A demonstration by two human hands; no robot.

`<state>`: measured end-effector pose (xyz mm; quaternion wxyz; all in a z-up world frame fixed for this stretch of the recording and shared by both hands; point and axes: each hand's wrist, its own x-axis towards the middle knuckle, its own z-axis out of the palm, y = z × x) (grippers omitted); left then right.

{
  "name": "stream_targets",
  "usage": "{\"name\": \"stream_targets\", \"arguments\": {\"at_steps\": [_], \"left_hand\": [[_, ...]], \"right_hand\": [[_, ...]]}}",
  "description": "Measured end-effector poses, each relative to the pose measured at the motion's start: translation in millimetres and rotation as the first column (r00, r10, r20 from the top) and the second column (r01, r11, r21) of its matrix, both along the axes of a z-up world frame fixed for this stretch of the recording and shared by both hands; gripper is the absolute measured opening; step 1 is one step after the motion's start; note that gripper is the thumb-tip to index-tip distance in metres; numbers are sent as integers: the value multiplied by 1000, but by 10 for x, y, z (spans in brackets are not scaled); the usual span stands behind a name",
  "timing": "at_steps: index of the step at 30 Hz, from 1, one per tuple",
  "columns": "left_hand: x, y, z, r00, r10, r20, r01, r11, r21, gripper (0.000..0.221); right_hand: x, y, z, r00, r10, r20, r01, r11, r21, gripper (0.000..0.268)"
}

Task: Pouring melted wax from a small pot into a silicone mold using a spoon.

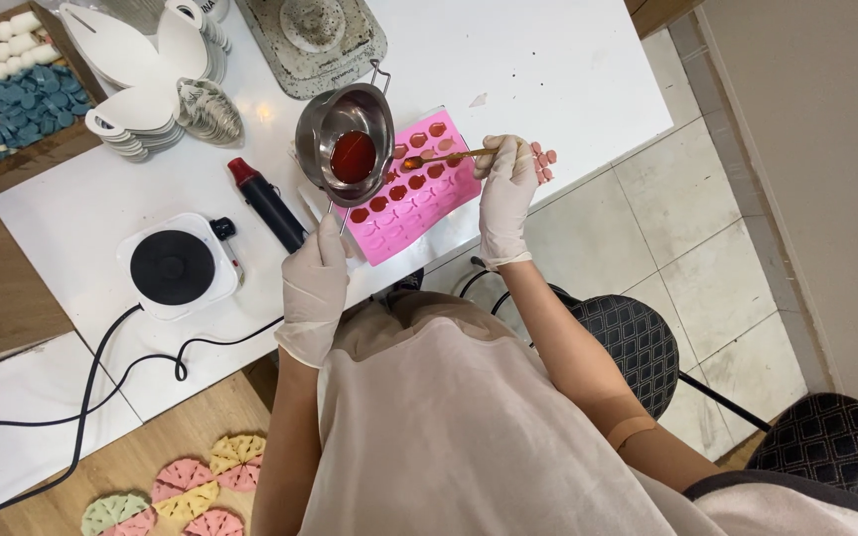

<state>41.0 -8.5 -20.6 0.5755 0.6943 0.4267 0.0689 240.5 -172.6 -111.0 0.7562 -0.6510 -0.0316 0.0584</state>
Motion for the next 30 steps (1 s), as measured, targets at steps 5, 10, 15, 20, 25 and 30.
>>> {"name": "stream_targets", "arguments": {"at_steps": [5, 10, 15, 20, 25, 30], "left_hand": [[-30, -23, -51, 998, 3, 70, -5, 999, 36, 47], [-32, -45, -16, 997, 20, 69, -22, 1000, 16, 46], [-20, -61, 0, 997, 33, 65, -33, 999, 14, 49], [-18, -56, -30, 999, -15, 51, 11, 997, 81, 49], [1, -52, -45, 998, -33, 58, 27, 995, 97, 48], [21, -62, -138, 994, -57, 91, 41, 985, 169, 47]], "right_hand": [[-95, 39, 164, 991, 43, 130, -33, 996, -79, 22], [-176, 30, 244, 949, 106, 296, -45, 978, -205, 19], [-203, 40, 273, 904, 160, 397, -58, 965, -257, 16], [-94, 50, 209, 982, 27, 186, -9, 995, -98, 19], [107, 4, 74, 997, -22, 71, 22, 1000, -2, 27], [213, 38, 72, 999, -17, -36, 19, 997, 73, 30]]}}
